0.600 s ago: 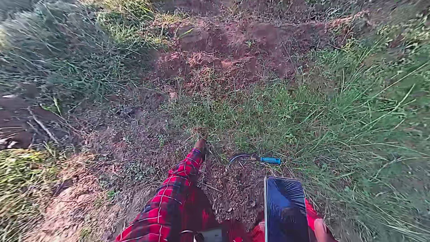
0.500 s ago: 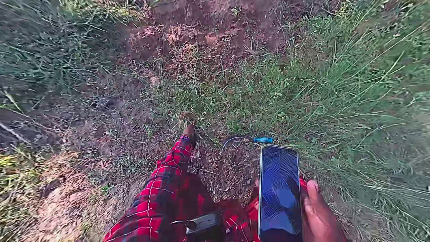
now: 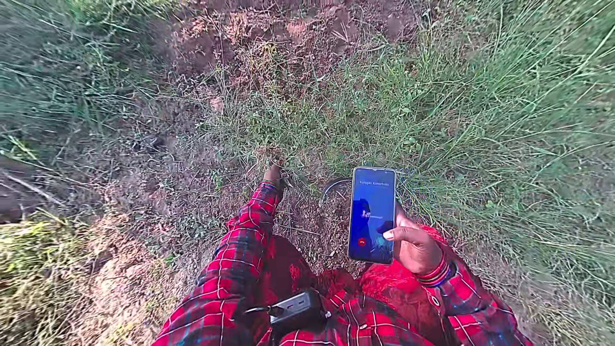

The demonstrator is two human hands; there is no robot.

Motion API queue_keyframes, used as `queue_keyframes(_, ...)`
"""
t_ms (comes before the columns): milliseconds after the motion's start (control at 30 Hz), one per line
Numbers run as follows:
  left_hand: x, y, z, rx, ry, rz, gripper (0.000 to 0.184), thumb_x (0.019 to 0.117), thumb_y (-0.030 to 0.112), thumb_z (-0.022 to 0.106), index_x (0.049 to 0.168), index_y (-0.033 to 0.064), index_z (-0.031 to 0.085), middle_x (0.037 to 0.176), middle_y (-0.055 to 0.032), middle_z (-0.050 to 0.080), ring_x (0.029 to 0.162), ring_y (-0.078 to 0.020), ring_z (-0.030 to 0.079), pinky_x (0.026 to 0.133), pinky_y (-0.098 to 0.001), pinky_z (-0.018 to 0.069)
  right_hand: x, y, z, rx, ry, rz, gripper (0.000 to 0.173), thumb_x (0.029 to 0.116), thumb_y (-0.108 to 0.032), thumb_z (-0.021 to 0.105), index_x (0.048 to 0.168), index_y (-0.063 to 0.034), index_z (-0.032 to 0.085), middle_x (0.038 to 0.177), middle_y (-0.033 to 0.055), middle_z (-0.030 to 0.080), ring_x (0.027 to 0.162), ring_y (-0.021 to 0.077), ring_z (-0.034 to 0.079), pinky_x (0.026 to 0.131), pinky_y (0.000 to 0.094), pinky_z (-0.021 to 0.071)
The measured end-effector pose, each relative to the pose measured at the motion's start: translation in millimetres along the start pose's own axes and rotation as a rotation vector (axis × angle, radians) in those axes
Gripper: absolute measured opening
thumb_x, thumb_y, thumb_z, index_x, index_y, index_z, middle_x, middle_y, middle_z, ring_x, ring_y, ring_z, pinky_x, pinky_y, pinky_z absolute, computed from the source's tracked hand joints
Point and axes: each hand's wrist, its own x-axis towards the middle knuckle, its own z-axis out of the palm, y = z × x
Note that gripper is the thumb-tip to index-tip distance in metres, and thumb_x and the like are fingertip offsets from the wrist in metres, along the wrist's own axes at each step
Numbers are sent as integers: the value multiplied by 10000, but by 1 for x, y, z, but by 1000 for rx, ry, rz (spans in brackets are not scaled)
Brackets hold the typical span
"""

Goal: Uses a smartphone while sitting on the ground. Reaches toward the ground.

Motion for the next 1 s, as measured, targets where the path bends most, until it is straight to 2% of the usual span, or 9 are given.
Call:
queue_keyframes(167, -5, 1, 5, 8, -7, 0, 461, 1086, 364, 486, 1384, 15, 524, 1262, -160, 610, 1072, -231, 600, 918, -441, 519, 3, 3, -3, -19, -27, -55, 1065, 733, 16, 636, 1565, -91, -20, 1440, 41, 510, 1269, 131, 606, 1030, 362, 565)
queue_keyframes(233, -9, 2, 6, 22, -3, 2, 471, 1092, 356, 481, 1404, 5, 510, 1311, -170, 599, 1126, -238, 595, 960, -444, 509, 3, 3, -3, -55, -19, -63, 1090, 715, 48, 631, 1568, -87, -35, 1471, 57, 482, 1295, 137, 590, 1047, 359, 556)
queue_keyframes(367, -12, 3, 8, 27, -7, 6, 495, 1095, 354, 474, 1431, -9, 491, 1374, -197, 574, 1195, -267, 579, 1007, -472, 491, 4, 2, -2, -115, 4, -58, 1131, 698, 99, 636, 1577, -89, -50, 1474, 65, 486, 1288, 149, 601, 1042, 356, 563)
queue_keyframes(533, -4, 0, 7, 4, -10, 5, 476, 1091, 353, 482, 1414, 4, 506, 1340, -175, 594, 1162, -248, 592, 981, -459, 506, 5, 3, 1, -165, 41, -51, 1117, 692, 117, 645, 1567, -83, -18, 1440, 70, 513, 1246, 147, 631, 1015, 345, 582)
queue_keyframes(633, -5, 0, 8, 32, 13, -12, 513, 1109, 383, 430, 1433, -11, 492, 1373, -207, 575, 1191, -284, 585, 995, -489, 499, 7, 4, 0, -167, 45, -55, 1095, 698, 144, 625, 1564, -99, 0, 1424, 78, 529, 1227, 164, 645, 1005, 359, 590)
queue_keyframes(733, -9, 3, 9, 21, 19, -18, 491, 1111, 388, 421, 1409, 6, 502, 1296, -189, 594, 1083, -256, 600, 921, -460, 519, 7, 3, 2, -166, 65, -48, 1074, 717, 163, 590, 1573, -104, -2, 1413, 89, 538, 1210, 174, 657, 992, 366, 598)
queue_keyframes(867, -5, 2, 6, 37, -1, -4, 493, 1105, 385, 444, 1414, 6, 508, 1308, -184, 600, 1104, -252, 603, 942, -460, 517, 8, 3, 5, -180, 112, -46, 965, 787, 137, 554, 1572, -88, 39, 1383, 91, 561, 1184, 159, 666, 989, 347, 596)
queue_keyframes(933, -5, 2, 7, 34, 19, 5, 470, 1101, 373, 456, 1389, 6, 513, 1258, -172, 601, 1054, -234, 598, 904, -437, 519, 8, 4, 7, -167, 146, -55, 835, 886, 67, 516, 1578, -89, 76, 1360, 84, 577, 1163, 145, 671, 990, 341, 589)
queue_keyframes(1000, -4, 1, 7, 27, 19, 16, 477, 1102, 362, 459, 1397, -9, 514, 1293, -183, 595, 1086, -245, 591, 929, -444, 511, 9, 3, 8, -117, 171, -59, 674, 990, -31, 445, 1581, -110, 132, 1342, 69, 597, 1161, 139, 671, 993, 342, 586)
